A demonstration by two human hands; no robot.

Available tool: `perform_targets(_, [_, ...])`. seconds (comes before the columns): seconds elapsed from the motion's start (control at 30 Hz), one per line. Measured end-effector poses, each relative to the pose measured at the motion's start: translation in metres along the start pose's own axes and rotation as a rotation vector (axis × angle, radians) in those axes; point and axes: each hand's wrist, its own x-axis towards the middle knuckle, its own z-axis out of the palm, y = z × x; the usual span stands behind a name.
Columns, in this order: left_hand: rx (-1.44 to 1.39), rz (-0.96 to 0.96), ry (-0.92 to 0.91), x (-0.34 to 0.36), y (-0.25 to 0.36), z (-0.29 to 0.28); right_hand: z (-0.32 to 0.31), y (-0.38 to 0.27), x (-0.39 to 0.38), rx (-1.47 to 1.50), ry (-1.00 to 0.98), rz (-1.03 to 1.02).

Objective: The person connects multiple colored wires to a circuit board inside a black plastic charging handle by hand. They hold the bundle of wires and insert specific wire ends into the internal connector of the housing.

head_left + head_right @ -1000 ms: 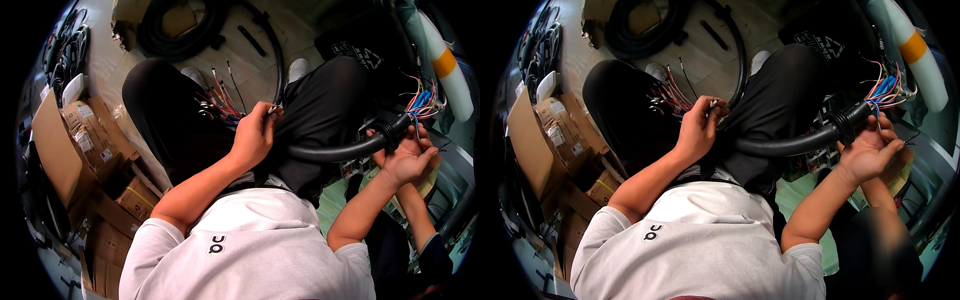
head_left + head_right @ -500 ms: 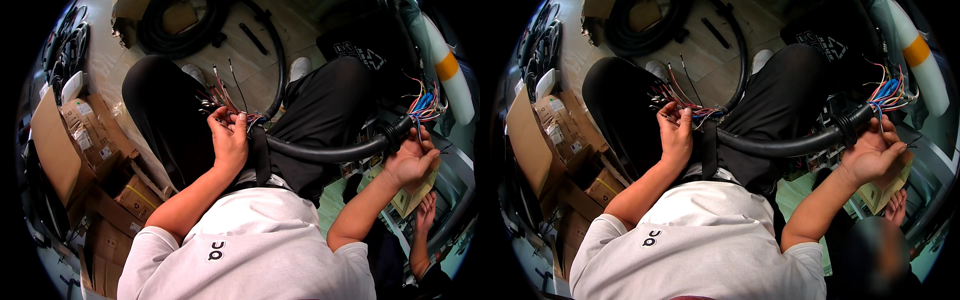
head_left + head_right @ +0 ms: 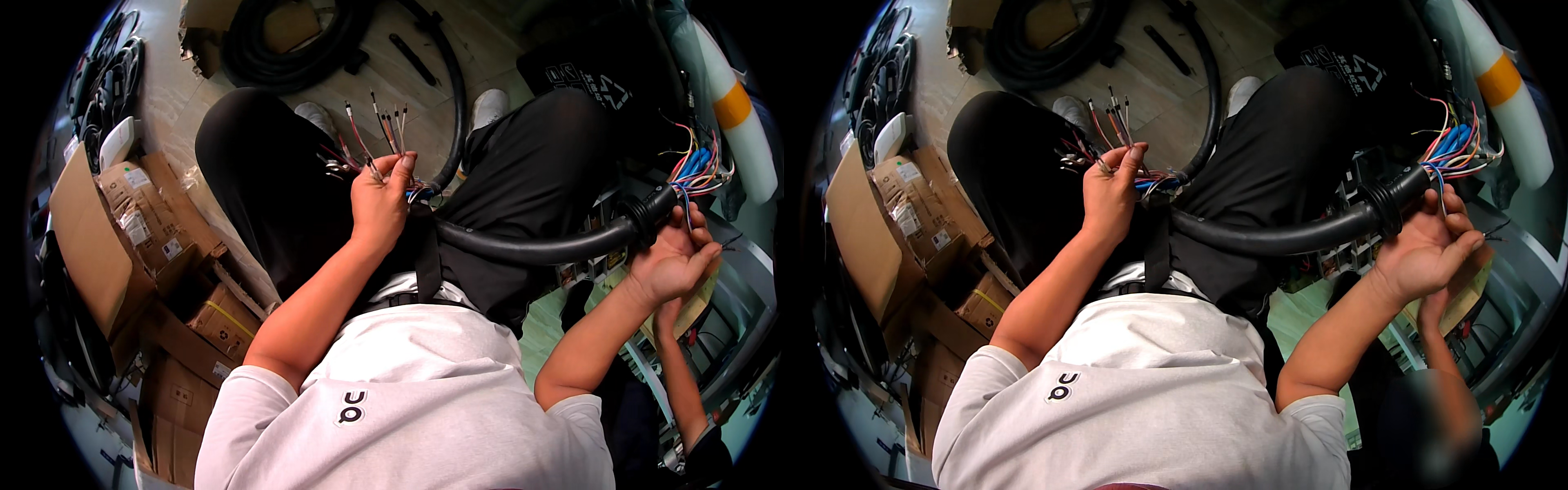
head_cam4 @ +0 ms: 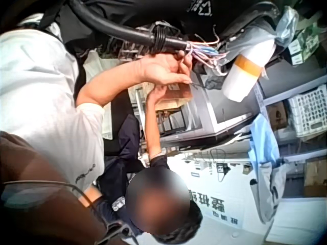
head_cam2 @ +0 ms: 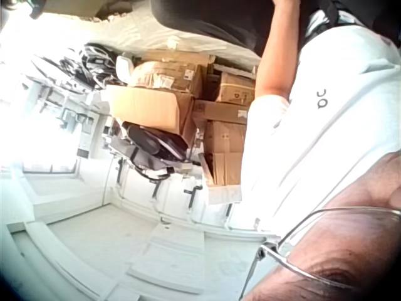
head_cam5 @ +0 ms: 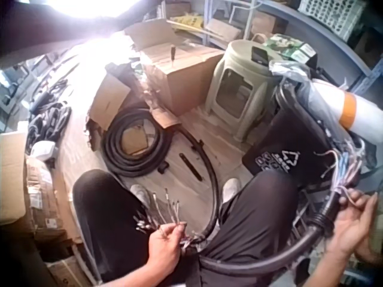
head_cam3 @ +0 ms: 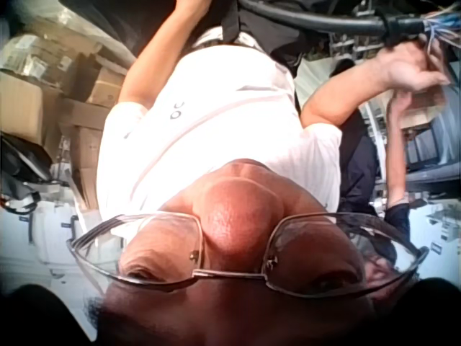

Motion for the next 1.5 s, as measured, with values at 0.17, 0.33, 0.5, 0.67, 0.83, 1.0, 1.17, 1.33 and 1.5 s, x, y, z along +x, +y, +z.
perform_targets(0.17, [-0.137,-0.065,-0.111,0.012,-0.008,0.004,0.002,0.001,0.000,-0.029,0.000,0.000])
perform_targets(0.33, [-0.412,-0.179,-0.124,0.016,0.003,0.012,0.004,0.000,-0.001,-0.014,-0.024,0.008])
perform_targets(0.5, [-0.376,-0.118,-0.147,0.020,0.007,0.008,0.006,0.000,0.000,-0.061,0.001,-0.025])
perform_targets(0.67, [-0.358,-0.072,-0.145,0.025,0.003,0.008,0.011,0.001,0.000,-0.086,0.041,-0.052])
perform_targets(0.83, [-0.327,-0.078,-0.146,0.025,0.004,0.008,0.015,0.000,0.000,-0.099,0.063,-0.065])
perform_targets(1.0, [-0.379,-0.068,-0.129,0.027,-0.001,0.009,0.016,0.000,0.000,-0.090,0.075,-0.068])
perform_targets(1.17, [-0.320,-0.064,-0.111,0.026,-0.002,0.009,0.021,0.001,-0.001,-0.103,0.101,-0.100])
perform_targets(1.33, [-0.303,-0.055,-0.111,0.029,-0.003,0.005,0.016,0.001,0.000,-0.095,0.097,-0.109])
perform_targets(1.5, [-0.232,-0.112,-0.124,0.037,0.008,0.000,0.012,0.000,0.001,-0.101,0.067,-0.113])
